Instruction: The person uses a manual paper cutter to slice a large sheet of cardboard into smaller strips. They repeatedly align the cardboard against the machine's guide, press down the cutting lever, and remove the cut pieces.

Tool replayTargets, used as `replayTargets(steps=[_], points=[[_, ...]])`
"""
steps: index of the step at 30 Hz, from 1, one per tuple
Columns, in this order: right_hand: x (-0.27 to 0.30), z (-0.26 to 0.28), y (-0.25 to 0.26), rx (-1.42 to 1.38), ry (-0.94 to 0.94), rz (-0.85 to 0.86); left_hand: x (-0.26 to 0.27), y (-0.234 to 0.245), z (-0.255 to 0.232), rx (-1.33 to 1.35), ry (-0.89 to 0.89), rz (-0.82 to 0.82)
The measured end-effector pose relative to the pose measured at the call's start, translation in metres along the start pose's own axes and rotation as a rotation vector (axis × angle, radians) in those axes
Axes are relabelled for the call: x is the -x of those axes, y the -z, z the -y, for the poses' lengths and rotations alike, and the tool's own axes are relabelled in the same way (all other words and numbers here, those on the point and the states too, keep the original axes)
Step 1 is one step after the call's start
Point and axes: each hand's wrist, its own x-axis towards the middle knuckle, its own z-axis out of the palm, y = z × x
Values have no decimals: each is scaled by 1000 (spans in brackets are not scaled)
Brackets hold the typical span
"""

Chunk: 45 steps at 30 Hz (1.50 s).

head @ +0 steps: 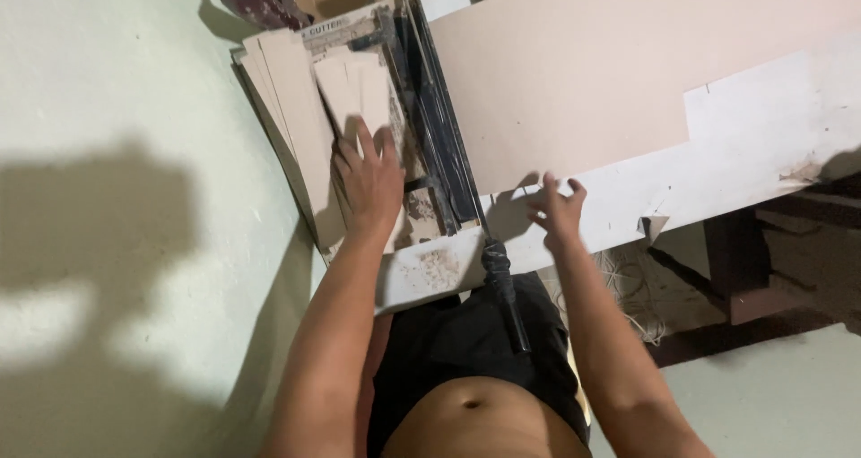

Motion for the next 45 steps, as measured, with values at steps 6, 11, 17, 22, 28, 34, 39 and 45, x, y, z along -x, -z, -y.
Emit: replayTargets(steps=[6, 11, 17, 22, 28, 34, 39, 45], points=[[-12, 28, 29, -351, -88, 123, -22, -16, -2, 152, 151, -148], [14, -10, 33, -224, -118, 303, -16, -15, -3, 313, 276, -138], [-4, 8, 9, -53, 8, 351, -15, -5, -44, 270, 80, 76], [-5, 17, 2, 84, -26, 325, -40, -40, -59, 161, 20, 272], [94, 100, 6, 901, 125, 436, -48, -55, -64, 56, 74, 369], [237, 125, -6, 1376, 211, 591, -49, -43, -65, 91, 67, 413], [148, -28, -10, 1327, 506, 514, -50, -50, -56, 170, 63, 433], [188, 21, 8, 1242, 461, 488, -47, -41, -64, 157, 58, 379]])
